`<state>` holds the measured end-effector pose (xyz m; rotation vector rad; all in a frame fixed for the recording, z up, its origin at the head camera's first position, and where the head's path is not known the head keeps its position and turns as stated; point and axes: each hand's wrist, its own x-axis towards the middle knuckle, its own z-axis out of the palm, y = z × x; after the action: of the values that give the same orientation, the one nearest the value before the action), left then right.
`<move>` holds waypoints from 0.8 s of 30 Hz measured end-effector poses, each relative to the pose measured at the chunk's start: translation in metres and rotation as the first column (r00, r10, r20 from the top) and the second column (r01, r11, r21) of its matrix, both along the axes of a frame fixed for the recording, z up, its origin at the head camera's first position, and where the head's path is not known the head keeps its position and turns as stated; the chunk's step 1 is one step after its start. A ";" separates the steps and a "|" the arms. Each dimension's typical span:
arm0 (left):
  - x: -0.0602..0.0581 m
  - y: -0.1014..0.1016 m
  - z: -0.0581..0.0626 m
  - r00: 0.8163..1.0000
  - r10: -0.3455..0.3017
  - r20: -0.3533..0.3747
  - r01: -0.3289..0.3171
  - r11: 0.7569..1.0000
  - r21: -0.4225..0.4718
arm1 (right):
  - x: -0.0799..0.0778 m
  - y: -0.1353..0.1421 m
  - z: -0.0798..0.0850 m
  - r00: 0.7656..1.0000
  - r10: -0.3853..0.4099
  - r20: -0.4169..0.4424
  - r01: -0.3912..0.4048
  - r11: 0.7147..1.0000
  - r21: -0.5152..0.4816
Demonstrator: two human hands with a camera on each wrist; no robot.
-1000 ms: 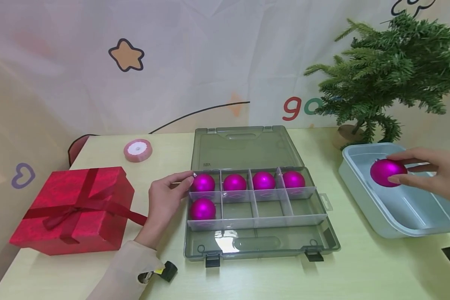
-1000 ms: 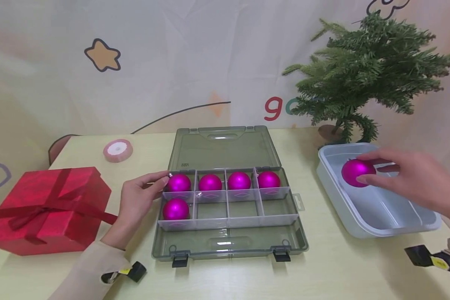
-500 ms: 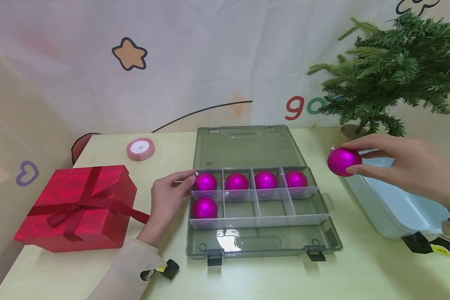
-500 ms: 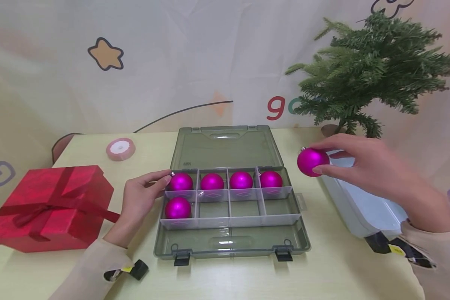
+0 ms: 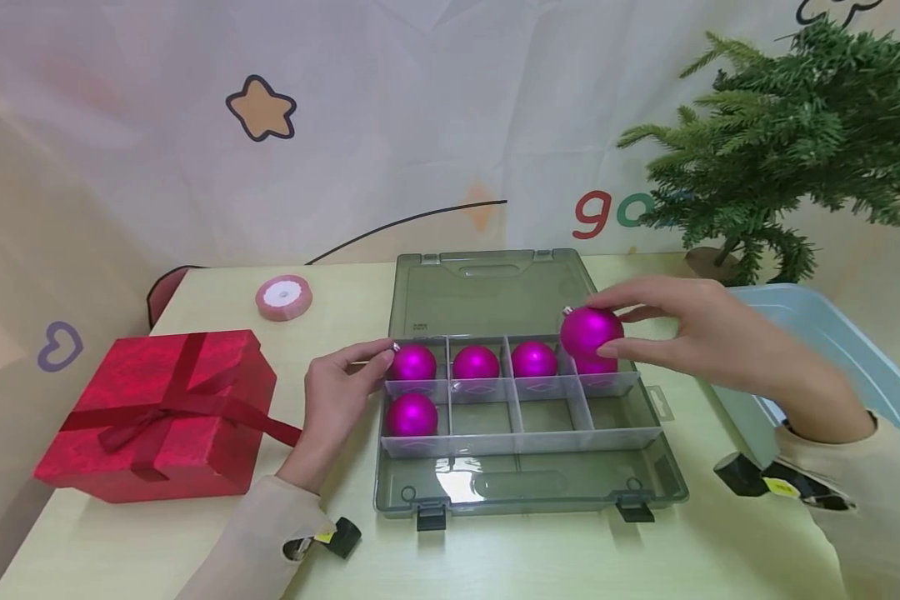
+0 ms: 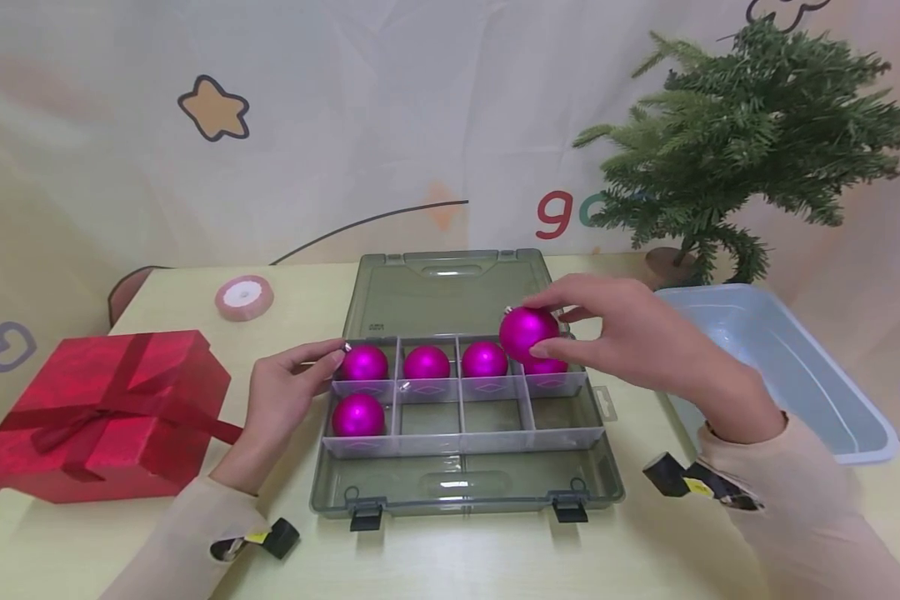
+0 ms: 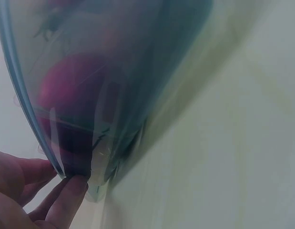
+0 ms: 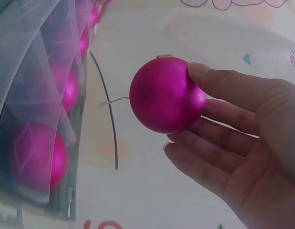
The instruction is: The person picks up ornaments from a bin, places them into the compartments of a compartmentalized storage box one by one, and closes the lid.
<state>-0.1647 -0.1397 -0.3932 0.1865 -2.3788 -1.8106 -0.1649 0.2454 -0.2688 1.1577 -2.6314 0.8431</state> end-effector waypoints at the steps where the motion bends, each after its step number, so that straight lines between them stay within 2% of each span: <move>1: 0.000 0.000 0.000 1.000 0.001 0.001 -0.001 1.000 0.000 | -0.001 -0.005 0.000 1.000 0.018 0.007 -0.018 1.000 -0.008; 4: 0.000 0.000 0.000 1.000 0.003 0.005 -0.003 1.000 0.002 | -0.002 -0.018 -0.002 0.998 0.055 0.024 -0.055 0.998 -0.029; 16: -0.001 0.000 -0.001 1.000 0.006 0.007 -0.006 1.000 0.001 | -0.003 -0.058 -0.007 0.980 0.093 0.177 -0.080 0.994 -0.079; 20: -0.001 0.000 -0.001 1.000 0.005 0.004 -0.005 1.000 0.001 | -0.003 -0.068 -0.010 0.986 0.095 0.141 -0.088 0.995 -0.051; 24: 0.000 -0.001 0.000 1.000 0.003 0.005 -0.003 1.000 -0.006 | -0.005 -0.075 -0.014 0.985 0.132 0.116 -0.125 0.990 -0.061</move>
<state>-0.1650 -0.1404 -0.3937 0.1950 -2.3858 -1.8036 -0.1701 0.1700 -0.2827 1.3139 -2.6315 1.0314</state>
